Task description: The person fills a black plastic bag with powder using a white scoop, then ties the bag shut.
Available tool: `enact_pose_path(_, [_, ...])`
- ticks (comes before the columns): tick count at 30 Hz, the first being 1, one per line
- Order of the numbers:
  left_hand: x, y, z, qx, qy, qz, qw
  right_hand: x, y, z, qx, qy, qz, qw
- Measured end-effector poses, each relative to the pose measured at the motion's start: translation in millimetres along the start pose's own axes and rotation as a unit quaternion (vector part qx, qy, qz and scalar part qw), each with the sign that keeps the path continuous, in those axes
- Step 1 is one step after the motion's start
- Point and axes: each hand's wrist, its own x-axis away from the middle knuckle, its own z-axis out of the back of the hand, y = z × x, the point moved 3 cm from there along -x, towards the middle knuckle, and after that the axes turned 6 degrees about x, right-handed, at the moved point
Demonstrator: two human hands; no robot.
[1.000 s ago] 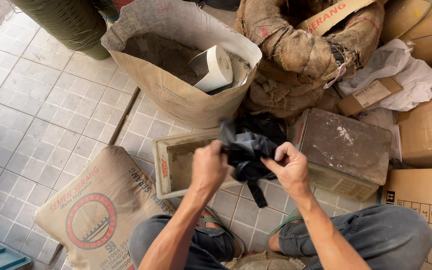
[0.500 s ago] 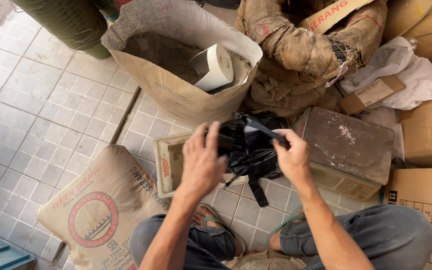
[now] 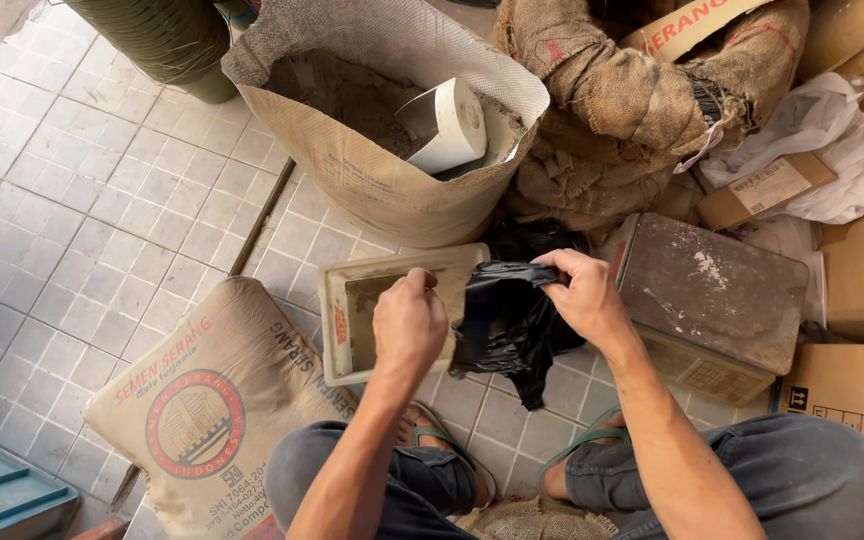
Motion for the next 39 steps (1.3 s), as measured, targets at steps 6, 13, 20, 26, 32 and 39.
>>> enact_pose_path(6, [44.1,58.0,15.9,0.022,-0.176,0.073,0.981,10.9,1.9,-28.0,-0.02,-0.042,-0.088,0.995])
enact_pose_path(13, [15.4,20.4,-32.7,-0.05,-0.08,0.057,0.994,17.1,-15.6,-19.6,-0.065,-0.058,-0.102,0.991])
enact_pose_path(20, [17.7,22.6,23.9,-0.045,-0.077,0.046,0.995,17.2,14.5,-7.1,0.075,0.058,-0.043,0.995])
enact_pose_path(26, [16.8,31.2,40.7,0.017,-0.107,0.064,0.992,98.9,-37.4,-80.5,0.087,0.279,0.146,0.945])
enact_pose_path(32, [18.9,28.0,57.5,0.11,-0.193,0.058,0.973,61.6,-0.5,-191.8,-0.023,-0.085,-0.049,0.995])
enact_pose_path(39, [12.4,-17.3,105.5,-0.031,-0.09,0.115,0.989,24.4,31.1,-254.7,0.164,-0.42,-0.058,0.891])
